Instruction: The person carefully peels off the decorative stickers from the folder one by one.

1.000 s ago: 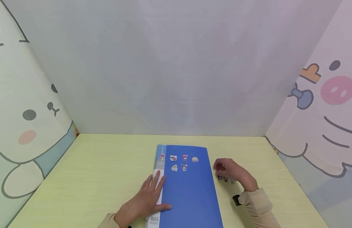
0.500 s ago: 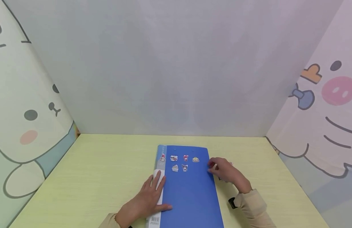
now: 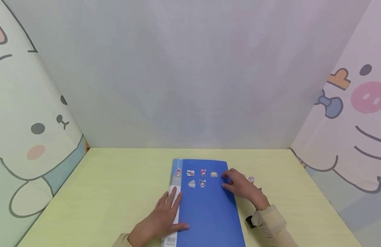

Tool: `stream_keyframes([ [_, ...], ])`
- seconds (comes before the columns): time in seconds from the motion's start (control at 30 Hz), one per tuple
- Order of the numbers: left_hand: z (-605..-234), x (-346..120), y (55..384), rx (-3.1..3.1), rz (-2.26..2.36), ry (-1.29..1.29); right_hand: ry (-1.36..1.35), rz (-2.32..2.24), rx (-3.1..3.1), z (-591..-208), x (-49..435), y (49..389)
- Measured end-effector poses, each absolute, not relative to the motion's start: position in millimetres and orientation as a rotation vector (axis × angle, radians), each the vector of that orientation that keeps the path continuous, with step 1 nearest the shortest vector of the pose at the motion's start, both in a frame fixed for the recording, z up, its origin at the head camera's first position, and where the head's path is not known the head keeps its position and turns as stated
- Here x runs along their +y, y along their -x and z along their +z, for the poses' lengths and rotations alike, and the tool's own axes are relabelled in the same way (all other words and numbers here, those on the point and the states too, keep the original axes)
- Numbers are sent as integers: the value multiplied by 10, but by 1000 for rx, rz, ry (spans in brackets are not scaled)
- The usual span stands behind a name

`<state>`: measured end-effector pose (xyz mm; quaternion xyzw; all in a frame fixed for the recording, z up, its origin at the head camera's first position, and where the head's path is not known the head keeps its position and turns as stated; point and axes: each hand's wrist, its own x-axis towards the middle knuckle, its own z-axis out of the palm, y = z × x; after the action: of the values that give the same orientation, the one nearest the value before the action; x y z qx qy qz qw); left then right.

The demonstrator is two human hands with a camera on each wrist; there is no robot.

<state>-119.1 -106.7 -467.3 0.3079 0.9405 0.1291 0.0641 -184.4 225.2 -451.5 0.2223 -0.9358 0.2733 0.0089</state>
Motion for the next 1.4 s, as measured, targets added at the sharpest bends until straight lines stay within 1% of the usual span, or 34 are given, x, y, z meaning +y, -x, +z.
stream_keyframes([
  [0.3, -4668, -1069, 1192, 2841, 386, -943, -634, 868, -2965, -4488, 2164, 1905],
  [0.73, -4632, -1066, 1176, 2836, 375, -928, -746, 885, -2950, -4489, 2079, 2007],
  [1.4, -4633, -1042, 1176, 2830, 373, -885, -674, 956, -2959, -4530, 2010, 2019],
])
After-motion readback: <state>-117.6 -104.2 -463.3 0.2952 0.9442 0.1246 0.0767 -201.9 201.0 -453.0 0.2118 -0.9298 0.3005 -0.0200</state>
